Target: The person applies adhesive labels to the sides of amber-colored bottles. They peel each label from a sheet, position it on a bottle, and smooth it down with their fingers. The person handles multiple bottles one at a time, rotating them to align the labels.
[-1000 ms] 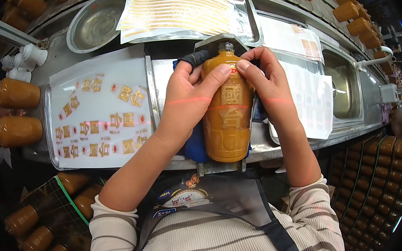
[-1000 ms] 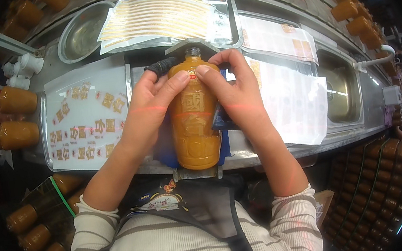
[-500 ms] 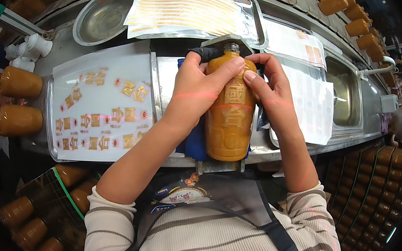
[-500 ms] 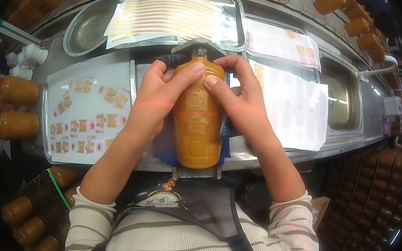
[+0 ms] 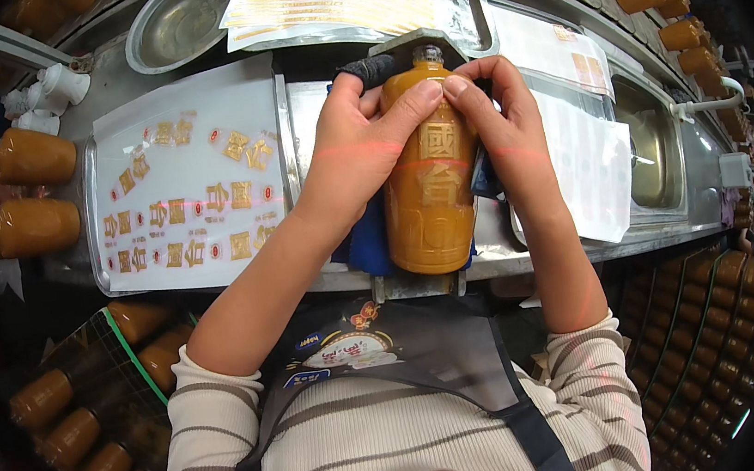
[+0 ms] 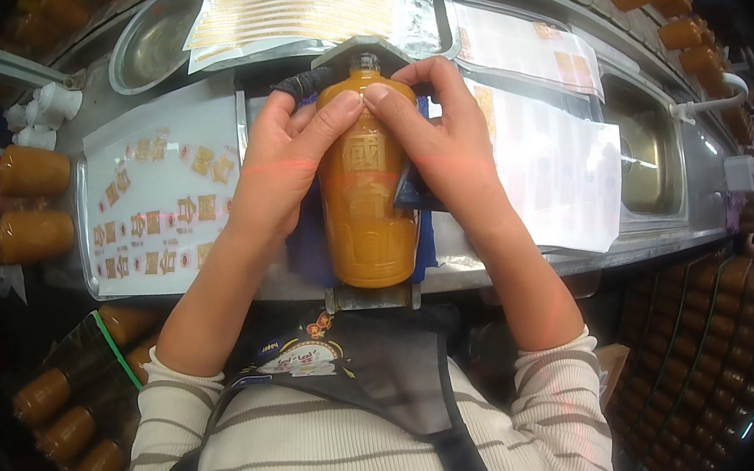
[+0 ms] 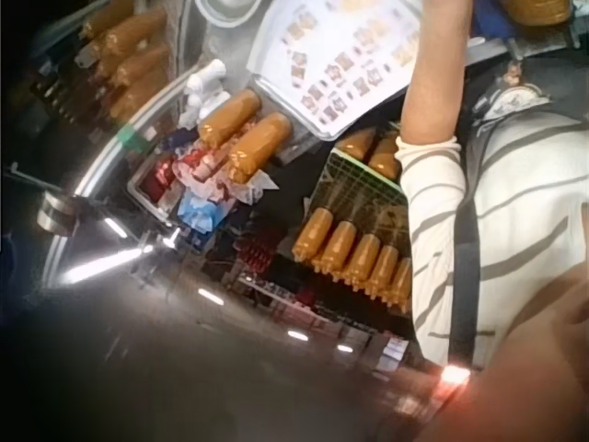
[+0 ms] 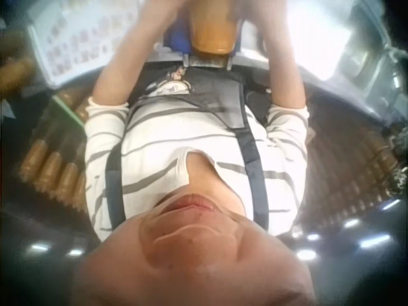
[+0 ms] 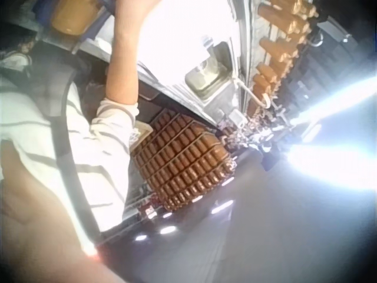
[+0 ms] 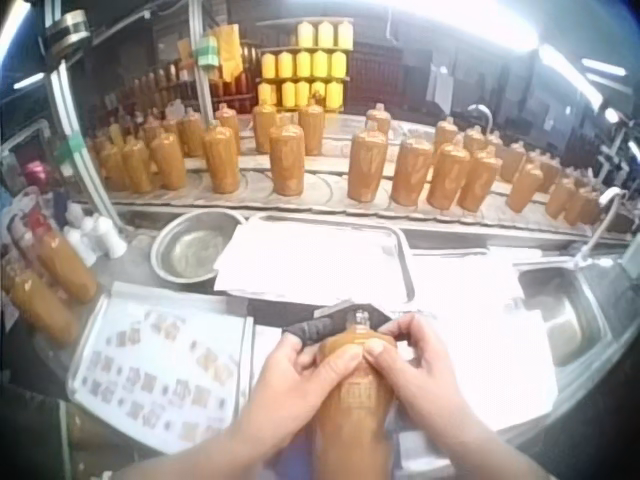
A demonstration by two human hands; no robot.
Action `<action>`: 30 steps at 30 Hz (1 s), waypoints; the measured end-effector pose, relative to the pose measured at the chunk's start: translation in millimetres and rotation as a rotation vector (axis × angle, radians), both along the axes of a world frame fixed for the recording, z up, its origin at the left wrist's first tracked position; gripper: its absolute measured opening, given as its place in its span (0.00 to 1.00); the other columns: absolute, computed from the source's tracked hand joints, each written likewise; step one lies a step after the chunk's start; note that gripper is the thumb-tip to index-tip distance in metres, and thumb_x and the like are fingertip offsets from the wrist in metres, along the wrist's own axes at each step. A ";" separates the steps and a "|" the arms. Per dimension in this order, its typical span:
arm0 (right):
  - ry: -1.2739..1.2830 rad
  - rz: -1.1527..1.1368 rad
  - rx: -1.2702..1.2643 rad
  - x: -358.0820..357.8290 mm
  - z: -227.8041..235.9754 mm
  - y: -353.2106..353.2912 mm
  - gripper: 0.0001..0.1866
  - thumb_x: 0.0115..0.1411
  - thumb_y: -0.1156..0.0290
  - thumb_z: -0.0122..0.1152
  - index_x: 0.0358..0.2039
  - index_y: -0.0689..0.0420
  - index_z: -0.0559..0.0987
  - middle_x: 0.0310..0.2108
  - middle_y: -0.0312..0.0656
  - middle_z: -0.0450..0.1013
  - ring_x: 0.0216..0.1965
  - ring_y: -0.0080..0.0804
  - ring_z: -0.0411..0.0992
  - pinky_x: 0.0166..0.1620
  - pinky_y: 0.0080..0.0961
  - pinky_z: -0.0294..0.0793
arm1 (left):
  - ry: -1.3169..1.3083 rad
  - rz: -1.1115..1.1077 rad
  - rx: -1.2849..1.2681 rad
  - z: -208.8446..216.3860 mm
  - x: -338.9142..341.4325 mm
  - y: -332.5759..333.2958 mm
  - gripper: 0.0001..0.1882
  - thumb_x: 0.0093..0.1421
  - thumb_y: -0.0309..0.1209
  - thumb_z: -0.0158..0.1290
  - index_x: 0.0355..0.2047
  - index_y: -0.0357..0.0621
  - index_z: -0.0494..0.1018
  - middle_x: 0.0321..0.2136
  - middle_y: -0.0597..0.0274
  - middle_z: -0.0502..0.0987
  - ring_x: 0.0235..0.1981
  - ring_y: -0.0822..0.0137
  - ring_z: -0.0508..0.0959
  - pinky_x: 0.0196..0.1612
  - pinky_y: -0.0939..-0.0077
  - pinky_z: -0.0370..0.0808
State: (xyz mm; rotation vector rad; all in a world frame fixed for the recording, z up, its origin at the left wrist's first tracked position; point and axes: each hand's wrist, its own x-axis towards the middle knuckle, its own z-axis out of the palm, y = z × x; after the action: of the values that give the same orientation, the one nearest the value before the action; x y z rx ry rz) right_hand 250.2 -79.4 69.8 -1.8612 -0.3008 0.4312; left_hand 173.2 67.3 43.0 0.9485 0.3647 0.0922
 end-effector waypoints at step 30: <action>0.087 0.090 0.165 -52.9 -8.4 -39.9 0.39 0.64 0.71 0.64 0.71 0.64 0.57 0.67 0.54 0.59 0.65 0.37 0.63 0.61 0.30 0.71 | -0.041 -0.063 0.117 -24.9 -51.6 -9.5 0.35 0.57 0.41 0.69 0.49 0.30 0.61 0.58 0.37 0.71 0.61 0.59 0.71 0.65 0.67 0.67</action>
State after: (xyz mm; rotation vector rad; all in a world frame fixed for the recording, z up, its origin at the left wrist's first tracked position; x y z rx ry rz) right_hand 197.3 -119.3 61.5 -1.6674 -0.3515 0.5313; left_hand 121.7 57.9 18.2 1.0713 0.2934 0.0762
